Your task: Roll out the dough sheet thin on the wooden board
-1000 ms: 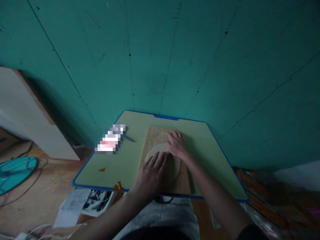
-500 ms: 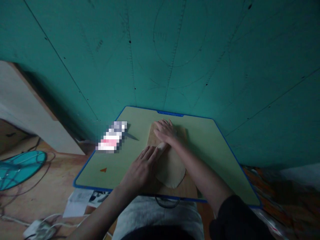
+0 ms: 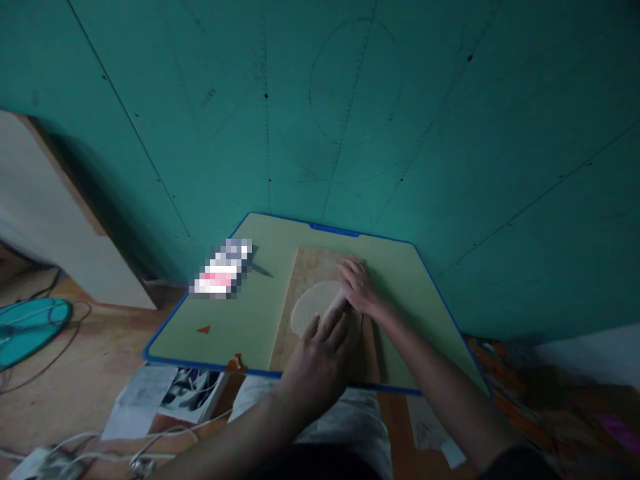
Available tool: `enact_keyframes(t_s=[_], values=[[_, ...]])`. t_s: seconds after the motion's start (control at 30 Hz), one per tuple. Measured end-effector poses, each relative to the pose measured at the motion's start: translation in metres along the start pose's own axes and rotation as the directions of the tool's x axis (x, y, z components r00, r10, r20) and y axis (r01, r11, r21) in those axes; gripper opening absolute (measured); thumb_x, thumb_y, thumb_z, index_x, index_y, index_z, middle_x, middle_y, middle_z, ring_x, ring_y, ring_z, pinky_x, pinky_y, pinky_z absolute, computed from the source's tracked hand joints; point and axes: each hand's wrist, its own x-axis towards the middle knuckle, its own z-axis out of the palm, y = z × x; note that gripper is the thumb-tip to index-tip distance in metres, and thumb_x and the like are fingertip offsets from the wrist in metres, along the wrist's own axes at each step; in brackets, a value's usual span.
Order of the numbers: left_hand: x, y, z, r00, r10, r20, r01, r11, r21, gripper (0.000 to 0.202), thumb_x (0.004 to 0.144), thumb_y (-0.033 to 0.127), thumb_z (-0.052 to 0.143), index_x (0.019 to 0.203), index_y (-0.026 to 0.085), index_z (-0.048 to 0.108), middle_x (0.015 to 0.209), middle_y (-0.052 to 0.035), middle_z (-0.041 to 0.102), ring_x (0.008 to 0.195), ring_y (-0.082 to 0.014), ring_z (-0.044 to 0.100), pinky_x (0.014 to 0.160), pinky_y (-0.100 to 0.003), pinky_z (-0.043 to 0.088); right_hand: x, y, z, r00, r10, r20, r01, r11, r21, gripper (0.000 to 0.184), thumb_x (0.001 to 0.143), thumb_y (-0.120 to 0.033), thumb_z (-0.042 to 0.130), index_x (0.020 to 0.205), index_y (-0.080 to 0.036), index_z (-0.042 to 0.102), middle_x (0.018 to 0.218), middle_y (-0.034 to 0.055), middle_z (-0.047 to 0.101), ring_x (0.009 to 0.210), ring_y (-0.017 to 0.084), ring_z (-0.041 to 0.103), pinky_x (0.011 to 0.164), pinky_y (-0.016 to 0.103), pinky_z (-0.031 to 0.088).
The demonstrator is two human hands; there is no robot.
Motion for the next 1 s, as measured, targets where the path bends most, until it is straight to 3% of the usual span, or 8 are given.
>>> enact_keyframes(t_s=[0.1, 0.17, 0.33, 0.43, 0.57, 0.7, 0.87, 1.0], values=[[-0.003, -0.015, 0.001, 0.999, -0.028, 0.032, 0.028, 1.0, 0.011, 0.056, 0.093, 0.028, 0.053, 0.146, 0.012, 0.045, 0.159, -0.0178, 0.035, 0.147, -0.0349, 0.03, 0.112, -0.048, 0.04, 0.016, -0.016, -0.003, 0.998, 0.034, 0.059, -0.031, 0.999, -0.042, 0.052, 0.092, -0.02, 0.039, 0.142, -0.016, 0.053, 0.148, 0.0111, 0.051, 0.143, 0.027, 0.035, 0.12, 0.046, 0.02], [-0.007, -0.029, 0.001, 0.997, -0.065, 0.039, 0.063, 0.997, 0.034, 0.055, 0.093, 0.024, 0.052, 0.147, 0.015, 0.045, 0.16, -0.0157, 0.034, 0.145, -0.0341, 0.036, 0.114, -0.048, 0.038, 0.029, -0.028, -0.004, 0.995, 0.041, 0.092, -0.037, 0.998, -0.042, 0.053, 0.093, -0.021, 0.038, 0.144, -0.018, 0.051, 0.15, 0.0089, 0.049, 0.145, 0.026, 0.033, 0.122, 0.048, 0.015], [-0.018, -0.066, 0.003, 0.975, -0.204, 0.087, 0.202, 0.979, 0.031, 0.06, 0.1, 0.025, 0.039, 0.158, 0.025, 0.024, 0.158, -0.0135, 0.038, 0.144, -0.0311, 0.038, 0.113, -0.052, 0.038, 0.064, -0.051, 0.003, 0.989, 0.035, 0.141, -0.03, 0.999, -0.036, 0.051, 0.097, -0.027, 0.036, 0.145, -0.02, 0.048, 0.15, 0.0065, 0.05, 0.145, 0.023, 0.032, 0.123, 0.048, 0.006], [-0.021, -0.082, 0.002, 0.937, -0.322, 0.133, 0.324, 0.946, 0.013, 0.055, 0.102, 0.033, 0.036, 0.156, 0.026, 0.028, 0.157, -0.0137, 0.04, 0.145, -0.032, 0.037, 0.112, -0.053, 0.039, 0.083, -0.063, 0.009, 0.987, 0.06, 0.146, -0.057, 0.998, -0.025, 0.046, 0.098, -0.029, 0.035, 0.14, -0.021, 0.053, 0.146, 0.0074, 0.054, 0.141, 0.023, 0.037, 0.122, 0.05, 0.009], [-0.019, -0.087, -0.003, 0.892, -0.412, 0.188, 0.416, 0.909, 0.017, 0.055, 0.102, 0.042, 0.035, 0.151, 0.017, 0.039, 0.155, -0.0189, 0.042, 0.144, -0.035, 0.037, 0.112, -0.054, 0.038, 0.093, -0.07, 0.012, 0.991, 0.062, 0.122, -0.06, 0.998, -0.016, 0.042, 0.098, -0.028, 0.036, 0.132, -0.023, 0.059, 0.139, 0.0074, 0.059, 0.134, 0.022, 0.045, 0.12, 0.049, 0.016], [-0.014, -0.073, -0.004, 0.926, -0.352, 0.135, 0.352, 0.936, 0.029, 0.057, 0.098, 0.034, 0.044, 0.152, 0.016, 0.035, 0.154, -0.0205, 0.042, 0.144, -0.0352, 0.037, 0.112, -0.052, 0.039, 0.077, -0.059, 0.006, 0.995, 0.065, 0.076, -0.062, 0.997, -0.035, 0.043, 0.095, -0.024, 0.04, 0.134, -0.021, 0.058, 0.14, 0.0085, 0.058, 0.133, 0.022, 0.047, 0.118, 0.044, 0.023], [-0.01, -0.045, 0.004, 0.982, -0.183, 0.041, 0.181, 0.983, 0.034, 0.069, 0.094, 0.027, 0.051, 0.157, 0.017, 0.025, 0.154, -0.0165, 0.044, 0.141, -0.0314, 0.043, 0.112, -0.046, 0.04, 0.023, -0.027, 0.0, 0.995, 0.092, 0.026, -0.089, 0.992, -0.088, 0.049, 0.094, -0.021, 0.041, 0.141, -0.018, 0.054, 0.152, 0.0108, 0.048, 0.14, 0.025, 0.041, 0.117, 0.043, 0.027], [-0.009, -0.035, 0.006, 0.985, -0.174, -0.004, 0.174, 0.979, 0.103, 0.062, 0.096, 0.036, 0.051, 0.151, 0.012, 0.037, 0.152, -0.0173, 0.047, 0.14, -0.0328, 0.044, 0.112, -0.049, 0.04, -0.03, -0.008, -0.004, 0.995, 0.082, -0.064, -0.086, 0.995, -0.057, 0.047, 0.1, -0.028, 0.036, 0.139, -0.015, 0.057, 0.149, 0.0141, 0.051, 0.143, 0.029, 0.038, 0.117, 0.049, 0.03]])
